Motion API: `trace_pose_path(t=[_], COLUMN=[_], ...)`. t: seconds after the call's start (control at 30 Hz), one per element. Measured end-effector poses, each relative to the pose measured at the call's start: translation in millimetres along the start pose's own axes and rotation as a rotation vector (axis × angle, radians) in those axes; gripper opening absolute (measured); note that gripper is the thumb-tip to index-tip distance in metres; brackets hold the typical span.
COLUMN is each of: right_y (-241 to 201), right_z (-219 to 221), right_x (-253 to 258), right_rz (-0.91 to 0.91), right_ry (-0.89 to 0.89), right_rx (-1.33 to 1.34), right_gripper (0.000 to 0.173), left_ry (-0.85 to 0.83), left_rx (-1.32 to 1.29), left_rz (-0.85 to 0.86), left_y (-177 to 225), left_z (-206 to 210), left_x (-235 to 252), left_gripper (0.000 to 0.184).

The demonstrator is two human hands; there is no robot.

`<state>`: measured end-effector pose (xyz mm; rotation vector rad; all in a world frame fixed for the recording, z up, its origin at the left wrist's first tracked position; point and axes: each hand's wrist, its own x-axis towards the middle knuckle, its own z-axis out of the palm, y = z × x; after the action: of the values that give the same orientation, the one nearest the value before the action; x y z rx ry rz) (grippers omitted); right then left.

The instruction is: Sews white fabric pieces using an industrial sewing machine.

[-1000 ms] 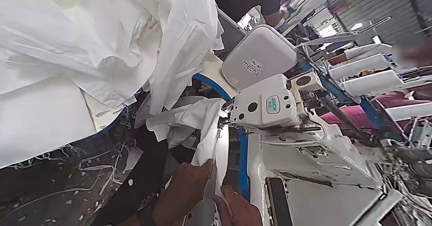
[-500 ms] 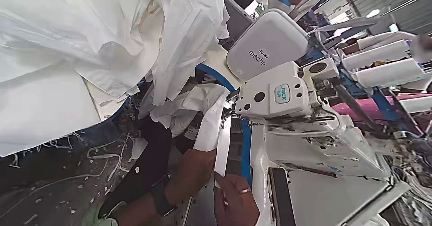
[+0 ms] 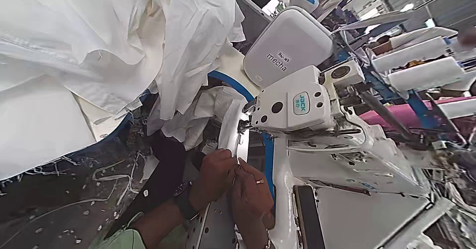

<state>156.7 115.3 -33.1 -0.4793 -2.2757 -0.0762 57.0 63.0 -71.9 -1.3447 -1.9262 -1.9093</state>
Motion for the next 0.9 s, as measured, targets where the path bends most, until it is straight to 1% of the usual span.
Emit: trace_pose_path(t=[0.1,0.17,0.23,0.3,0.37,0.4,0.43,0.47,0.5,0.57,0.6,0.63,0.67,0.7,0.73,0.77,0.8,0.9], right_y=[1.0,1.8,2.7,-0.4,-5.5,-7.9,-10.5,-12.4,-12.4,-12.0,-10.4,-9.7,-9.8,-9.7,-8.2,-7.5,-8.1,-9.0], right_z=[7.5,10.7,12.9,10.7,11.3,12.3,13.0,13.2,14.7,15.1,16.6,19.2,19.4,18.3,15.8,16.2,19.0,22.1], right_x=[7.8,10.5,10.0,5.2,1.8,-0.3,-1.8,-2.6,0.0,0.3,2.4,5.2,4.0,1.0,-1.7,-1.1,1.2,3.9], right_rz=[0.064,0.087,0.088,0.075,0.030,0.003,-0.020,-0.035,-0.054,-0.063,-0.060,-0.054,-0.043,-0.031,-0.024,-0.025,-0.030,-0.039], right_ry=[-0.031,-0.069,-0.092,-0.092,-0.092,-0.112,-0.135,-0.147,-0.141,-0.125,-0.119,-0.114,-0.118,-0.125,-0.128,-0.123,-0.108,-0.092], right_rx=[-0.048,-0.058,-0.056,-0.040,-0.027,-0.028,-0.030,-0.037,-0.050,-0.074,-0.078,-0.075,-0.072,-0.071,-0.072,-0.072,-0.074,-0.066], right_gripper=[0.023,0.025,0.024,0.024,0.021,0.021,0.022,0.023,0.023,0.025,0.025,0.026,0.026,0.025,0.025,0.025,0.025,0.025], left_ry=[-0.005,-0.020,-0.059,-0.149,-0.172,-0.213,-0.307,-0.394,-0.453,-0.560,-0.566,-0.517,-0.459,-0.418,-0.400,-0.388,-0.362,-0.222], left_rx=[0.130,0.159,0.153,0.059,-0.027,-0.056,-0.119,-0.233,-0.386,-0.674,-0.780,-0.786,-0.725,-0.657,-0.623,-0.616,-0.606,-0.492], left_rz=[-0.024,-0.047,-0.030,-0.021,-0.039,-0.108,-0.221,-0.352,-0.498,-0.775,-0.856,-0.891,-0.912,-0.916,-0.908,-0.928,-0.967,-1.080], left_y=[-3.4,-5.8,-5.8,5.1,25.3,31.7,26.1,7.3,-20.7,-73.7,-90.9,-100.8,-107.4,-116.5,-126.3,-130.0,-127.8,-115.1], left_z=[6.2,8.5,4.6,-19.2,-60.8,-79.7,-88.2,-80.1,-56.3,6.0,28.7,43.3,56.3,72.0,89.8,96.4,94.7,87.0], left_x=[12.6,17.0,18.6,31.3,69.9,90.6,107.0,115.7,119.1,115.6,125.6,144.9,163.2,175.1,177.7,176.7,170.3,128.4], left_gripper=[0.017,0.014,0.013,0.015,0.023,0.031,0.040,0.047,0.052,0.061,0.060,0.053,0.042,0.035,0.033,0.035,0.036,0.043])
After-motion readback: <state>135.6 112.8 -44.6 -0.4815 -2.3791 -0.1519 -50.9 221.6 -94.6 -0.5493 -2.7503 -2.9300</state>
